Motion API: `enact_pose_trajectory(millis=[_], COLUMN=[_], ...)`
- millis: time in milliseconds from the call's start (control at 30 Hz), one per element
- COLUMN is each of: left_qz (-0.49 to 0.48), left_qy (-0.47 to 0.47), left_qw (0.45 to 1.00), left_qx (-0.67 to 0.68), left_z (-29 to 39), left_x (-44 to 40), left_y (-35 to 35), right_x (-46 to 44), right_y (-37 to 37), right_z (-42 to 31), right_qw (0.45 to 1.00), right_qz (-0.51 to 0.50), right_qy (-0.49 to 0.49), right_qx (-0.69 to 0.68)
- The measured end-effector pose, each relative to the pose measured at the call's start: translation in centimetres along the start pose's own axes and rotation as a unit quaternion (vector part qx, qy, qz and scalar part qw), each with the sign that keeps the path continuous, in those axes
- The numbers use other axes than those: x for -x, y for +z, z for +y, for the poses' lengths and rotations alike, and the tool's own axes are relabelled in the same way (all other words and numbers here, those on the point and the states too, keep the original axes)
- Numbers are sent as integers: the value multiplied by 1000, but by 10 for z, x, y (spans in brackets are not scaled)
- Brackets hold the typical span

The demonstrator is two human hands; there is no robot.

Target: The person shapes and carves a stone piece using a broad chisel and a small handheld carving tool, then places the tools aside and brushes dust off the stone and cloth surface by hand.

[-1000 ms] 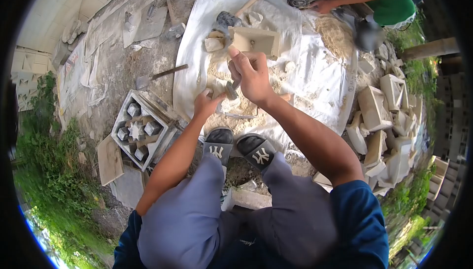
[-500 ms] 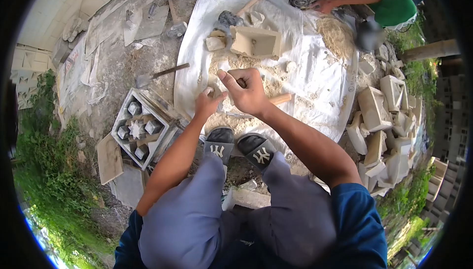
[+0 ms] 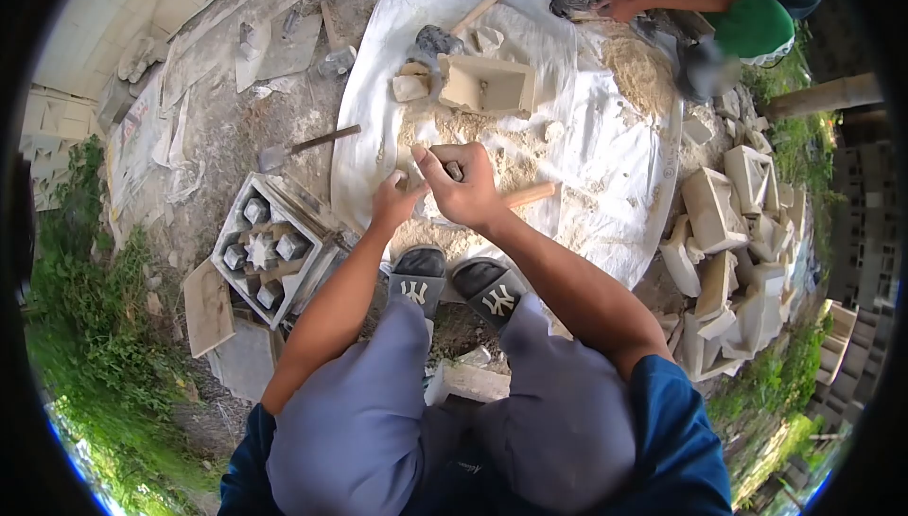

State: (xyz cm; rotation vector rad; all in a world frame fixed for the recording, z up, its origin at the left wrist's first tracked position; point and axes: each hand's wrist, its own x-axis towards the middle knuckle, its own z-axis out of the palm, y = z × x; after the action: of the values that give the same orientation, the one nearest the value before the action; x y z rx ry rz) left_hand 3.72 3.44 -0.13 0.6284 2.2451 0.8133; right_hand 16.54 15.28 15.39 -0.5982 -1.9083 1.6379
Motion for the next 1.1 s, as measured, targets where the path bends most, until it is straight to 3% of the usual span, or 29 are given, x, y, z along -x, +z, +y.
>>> enact_pose_trajectory(millis=[33,167,300,367,433,567,733,800,900,967,1100], left_qz=[4,15,24,6,17,4,-1,-12,-8,1,-7], left_qy=[-4,-12,-6,-10,-5,-7,-24,-27,-29,-11,-18], left_qw=[1000,1000,1000,1000,1000,1000,1000,999,999,1000,1000], left_qx=[1,4,2,12,7,9,9,16,25,-2,-8], left_z=[0,-3,-3,-7,-6,-2,-4,-2,-14,-6,0], left_x=[1,-5,-4,-6,-2,-2,1,-4,-9,-5,3], left_y=[1,6,5,7,6,5,6,5,13,9,6], right_x=[-3,-20,-19,-14,-8,-14,-21,-21,-23,-19,-23], right_y=[-1,-19,-35,-28,-10,-8,-33,-41,-27,-2,-10], right_z=[-2,-42,-78,-52,15,8,-74,-88,-58,29,10], right_qw=[1000,993,988,985,996,982,973,973,970,979,972], right_qz=[-19,57,49,35,82,67,116,104,147,181,181], right_qy=[-4,29,-3,-16,-29,9,-3,-48,-38,-35,2], right_qx=[2,-100,-148,-168,-17,-178,-200,-199,-192,-89,-149])
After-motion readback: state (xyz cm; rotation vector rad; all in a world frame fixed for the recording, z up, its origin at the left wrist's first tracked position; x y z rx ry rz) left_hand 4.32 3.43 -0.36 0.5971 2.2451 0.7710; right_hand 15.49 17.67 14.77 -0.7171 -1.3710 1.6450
